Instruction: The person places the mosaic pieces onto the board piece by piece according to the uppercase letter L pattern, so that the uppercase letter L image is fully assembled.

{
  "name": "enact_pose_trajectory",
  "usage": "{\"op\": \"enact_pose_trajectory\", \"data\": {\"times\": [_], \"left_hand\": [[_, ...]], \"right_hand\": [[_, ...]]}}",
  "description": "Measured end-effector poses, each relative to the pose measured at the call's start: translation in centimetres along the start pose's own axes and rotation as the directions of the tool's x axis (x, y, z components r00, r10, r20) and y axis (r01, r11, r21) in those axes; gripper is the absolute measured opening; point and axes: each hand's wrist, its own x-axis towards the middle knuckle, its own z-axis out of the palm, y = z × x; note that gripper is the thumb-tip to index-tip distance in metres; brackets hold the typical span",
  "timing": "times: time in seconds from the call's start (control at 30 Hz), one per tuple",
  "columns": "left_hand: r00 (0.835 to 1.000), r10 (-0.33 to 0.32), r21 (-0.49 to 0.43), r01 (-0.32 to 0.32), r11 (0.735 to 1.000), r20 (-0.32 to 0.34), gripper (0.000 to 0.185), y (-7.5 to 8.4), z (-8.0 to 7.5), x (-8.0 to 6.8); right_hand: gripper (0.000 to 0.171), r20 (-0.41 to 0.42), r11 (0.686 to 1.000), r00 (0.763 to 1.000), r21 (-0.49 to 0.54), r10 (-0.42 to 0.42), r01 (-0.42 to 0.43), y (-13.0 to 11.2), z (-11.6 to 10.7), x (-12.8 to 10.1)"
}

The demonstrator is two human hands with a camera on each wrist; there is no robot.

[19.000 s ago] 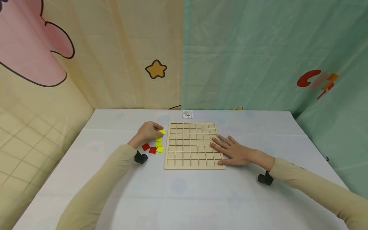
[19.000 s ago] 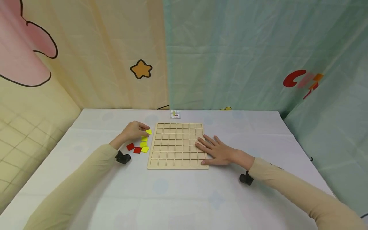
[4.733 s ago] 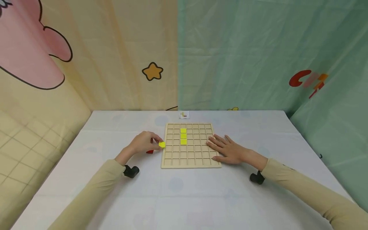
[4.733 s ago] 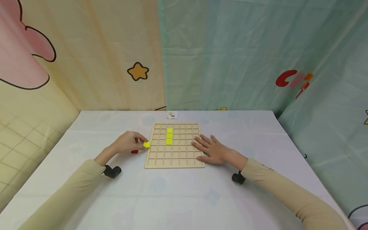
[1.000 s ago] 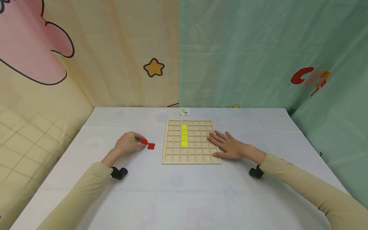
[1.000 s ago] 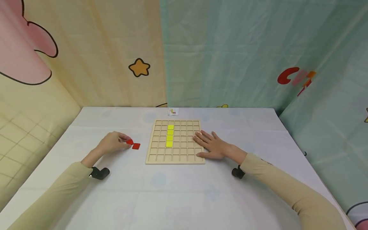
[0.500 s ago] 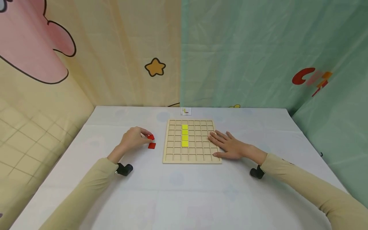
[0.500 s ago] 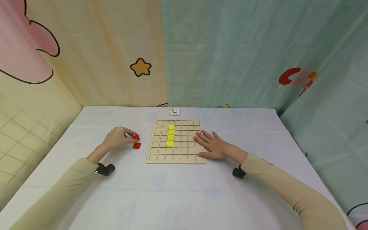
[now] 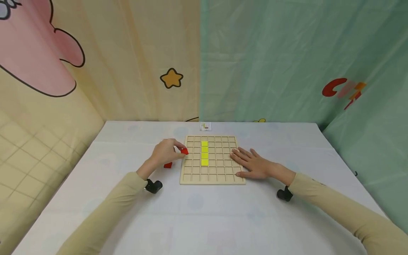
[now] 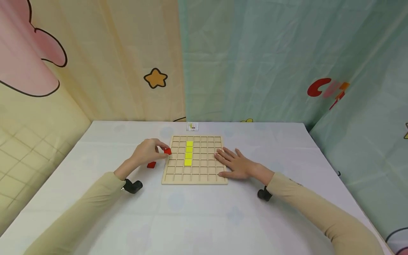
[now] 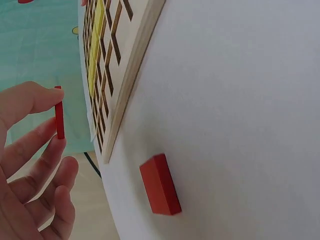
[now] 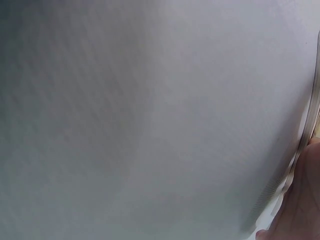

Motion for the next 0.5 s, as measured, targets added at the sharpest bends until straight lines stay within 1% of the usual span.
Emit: {"op": "enact_pose_trajectory", "data": {"times": [0.17,0.3,0.5], "left_hand": [[0.999,0.046,-0.015,-0.046,0.999,0.01,0.034,1.2,0.9,0.5],[0.997,0.068,-0.021,-0.068,0.997,0.028,0.032,2.0,1.8,0.9],[0.992,0.118,-0.027,-0.117,0.993,0.049,0.027,3.0,3.1,1.2]], "right_hand": [[0.077,0.004,1.0,1.0,0.003,0.004,-0.004,-0.3,-0.2,-0.2],[0.076,-0.002,1.0,1.0,0.003,-0.001,0.001,-0.4,-0.2,-0.2],[0.076,-0.013,1.0,1.0,-0.005,-0.007,0.007,-0.2,0.0,-0.1]]}}
